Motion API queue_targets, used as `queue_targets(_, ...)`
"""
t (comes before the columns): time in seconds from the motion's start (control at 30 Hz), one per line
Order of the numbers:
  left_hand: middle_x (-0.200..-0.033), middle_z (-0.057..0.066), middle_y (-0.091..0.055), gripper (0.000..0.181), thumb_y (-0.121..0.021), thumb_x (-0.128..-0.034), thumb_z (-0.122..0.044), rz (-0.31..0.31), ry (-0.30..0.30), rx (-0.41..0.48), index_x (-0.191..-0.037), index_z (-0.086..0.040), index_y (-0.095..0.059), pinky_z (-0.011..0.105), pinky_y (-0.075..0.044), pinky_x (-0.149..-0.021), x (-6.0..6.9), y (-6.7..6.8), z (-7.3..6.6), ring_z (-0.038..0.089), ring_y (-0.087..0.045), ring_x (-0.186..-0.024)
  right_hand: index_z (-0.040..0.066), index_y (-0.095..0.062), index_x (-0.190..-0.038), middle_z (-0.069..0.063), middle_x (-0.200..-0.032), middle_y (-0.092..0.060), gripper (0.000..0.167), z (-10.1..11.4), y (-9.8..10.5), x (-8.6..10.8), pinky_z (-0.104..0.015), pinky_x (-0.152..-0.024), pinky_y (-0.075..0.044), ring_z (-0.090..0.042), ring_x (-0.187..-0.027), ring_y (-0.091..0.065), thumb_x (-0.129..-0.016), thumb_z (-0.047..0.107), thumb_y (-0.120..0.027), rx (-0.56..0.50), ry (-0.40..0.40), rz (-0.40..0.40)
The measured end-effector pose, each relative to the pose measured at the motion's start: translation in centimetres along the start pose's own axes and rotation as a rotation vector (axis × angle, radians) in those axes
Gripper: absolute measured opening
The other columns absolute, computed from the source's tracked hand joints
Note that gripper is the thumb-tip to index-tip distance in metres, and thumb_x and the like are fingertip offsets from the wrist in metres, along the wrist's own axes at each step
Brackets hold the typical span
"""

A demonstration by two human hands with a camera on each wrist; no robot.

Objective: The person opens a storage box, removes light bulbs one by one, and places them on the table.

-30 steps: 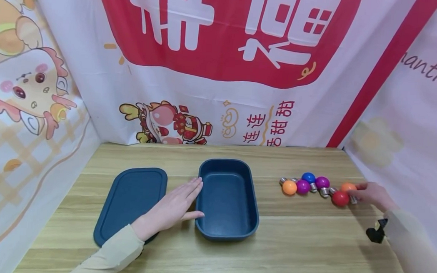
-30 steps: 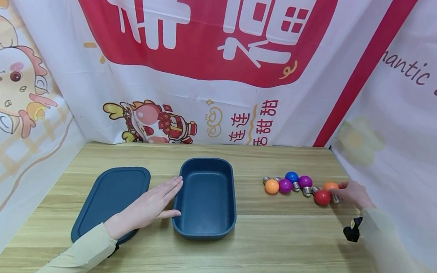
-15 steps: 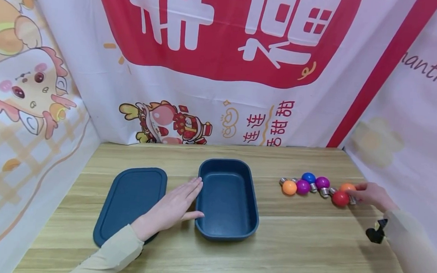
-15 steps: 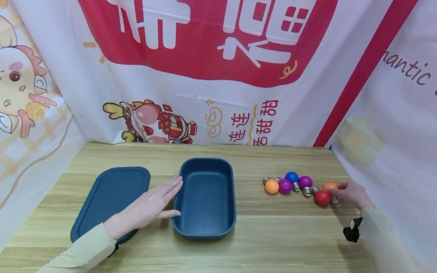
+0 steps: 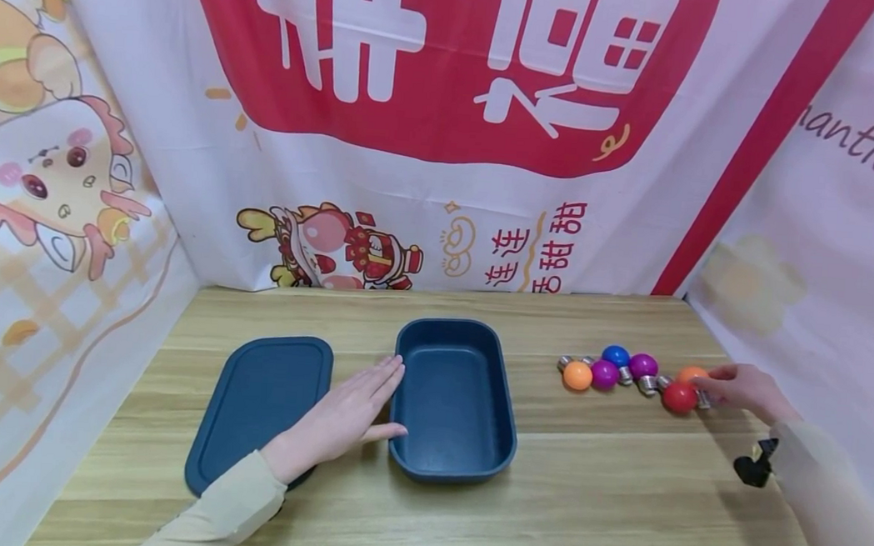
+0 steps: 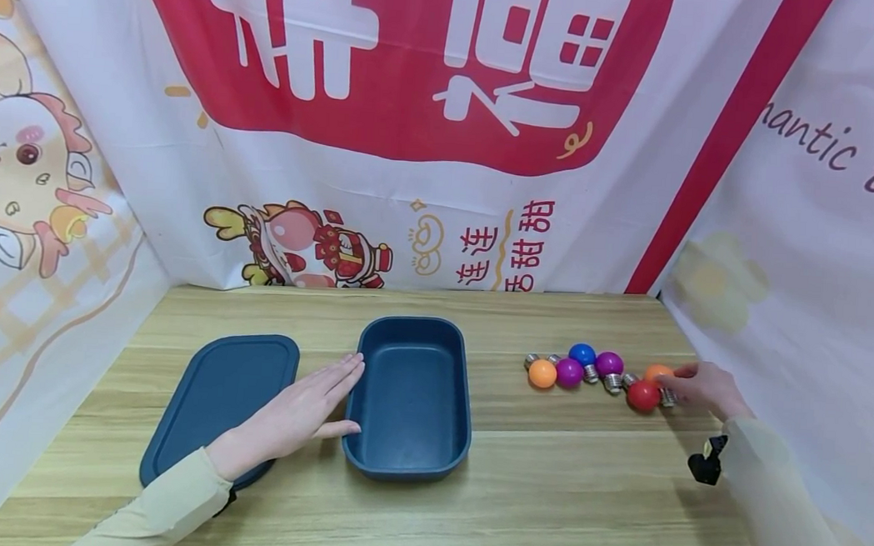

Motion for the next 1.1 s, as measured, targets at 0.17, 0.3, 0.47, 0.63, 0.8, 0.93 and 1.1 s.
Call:
queue_targets(0.17,-0.161,0.017,-0.034,0.085,-0.056,-0.0934,-0.058,-0.005,-0.001,-0.002,-0.153,-0.001,-0.035,0.049,-0.039,-0.117,0.0,-0.1,0.0,0.032,-0.035,-0.149,-0.015,-0.055,-0.126,-0.028,-0.109,-0.068,0.071,-0.1,0.4,0.2,-0.035,-0.075,-0.053,-0.029,-0.092,-0.066,-0.097,0.049,-0.057,0.005,0.007,-0.017)
queue_targets(0.3,-0.161,0.017,-0.034,0.086,-0.056,-0.0932,-0.060,-0.008,-0.003,-0.010,-0.153,-0.001,-0.034,0.048,-0.039,-0.117,0.0,0.0,-0.1,0.032,-0.034,-0.149,-0.017,-0.056,-0.123,-0.025,-0.101,-0.070,0.066,0.3,1.0,0.5,-0.029,-0.072,-0.050,-0.026,-0.088,-0.066,-0.097,0.045,-0.058,0.020,0.041,-0.058)
queue_targets(0.47,-0.160,0.017,-0.035,0.086,-0.054,-0.0935,-0.060,-0.018,-0.011,-0.020,-0.152,-0.001,-0.036,0.049,-0.040,-0.116,0.0,0.0,-0.1,0.032,-0.035,-0.149,-0.018,-0.056,-0.118,-0.027,-0.099,-0.068,0.062,0.5,1.7,0.8,-0.027,-0.068,-0.048,-0.026,-0.085,-0.064,-0.098,0.041,-0.058,0.037,0.047,-0.109)
queue_targets(0.63,-0.160,0.017,-0.035,0.086,-0.056,-0.0929,-0.060,-0.018,-0.011,-0.015,-0.152,0.000,-0.036,0.048,-0.039,-0.117,0.0,0.1,-0.2,0.032,-0.035,-0.149,-0.018,-0.057,-0.116,-0.031,-0.101,-0.066,0.062,0.5,1.7,1.0,-0.027,-0.067,-0.047,-0.031,-0.086,-0.063,-0.097,0.041,-0.059,0.052,0.047,-0.120)
queue_targets(0.8,-0.161,0.017,-0.034,0.086,-0.057,-0.0931,-0.059,-0.008,-0.004,0.002,-0.153,-0.001,-0.035,0.049,-0.039,-0.117,0.0,0.0,-0.1,0.032,-0.034,-0.149,-0.016,-0.062,-0.113,-0.029,-0.101,-0.068,0.055,0.7,1.5,0.9,-0.027,-0.068,-0.047,-0.023,-0.083,-0.062,-0.094,0.035,-0.066,0.042,0.071,-0.137)
queue_targets(0.93,-0.161,0.016,-0.033,0.087,-0.055,-0.0930,-0.061,-0.004,-0.002,-0.008,-0.153,-0.002,-0.034,0.048,-0.038,-0.118,0.0,0.0,-0.1,0.031,-0.033,-0.150,-0.014,-0.065,-0.109,-0.026,-0.098,-0.071,0.049,0.8,1.5,0.6,-0.027,-0.068,-0.046,-0.016,-0.080,-0.060,-0.090,0.031,-0.070,0.046,0.087,-0.169)
queue_targets(1.1,-0.161,0.016,-0.034,0.087,-0.054,-0.0933,-0.061,-0.008,-0.008,-0.009,-0.153,-0.002,-0.033,0.047,-0.038,-0.118,0.0,0.0,-0.1,0.032,-0.034,-0.149,-0.013,-0.067,-0.107,-0.023,-0.095,-0.072,0.046,1.2,1.4,0.4,-0.027,-0.069,-0.045,-0.016,-0.079,-0.060,-0.089,0.030,-0.071,0.050,0.095,-0.175)
Point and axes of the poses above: each hand's wrist, its own x-axis away from the middle knuckle, its own y-axis out of the back of the hand, z = x × y, the point moved 9 cm from there along -x, towards the middle knuckle
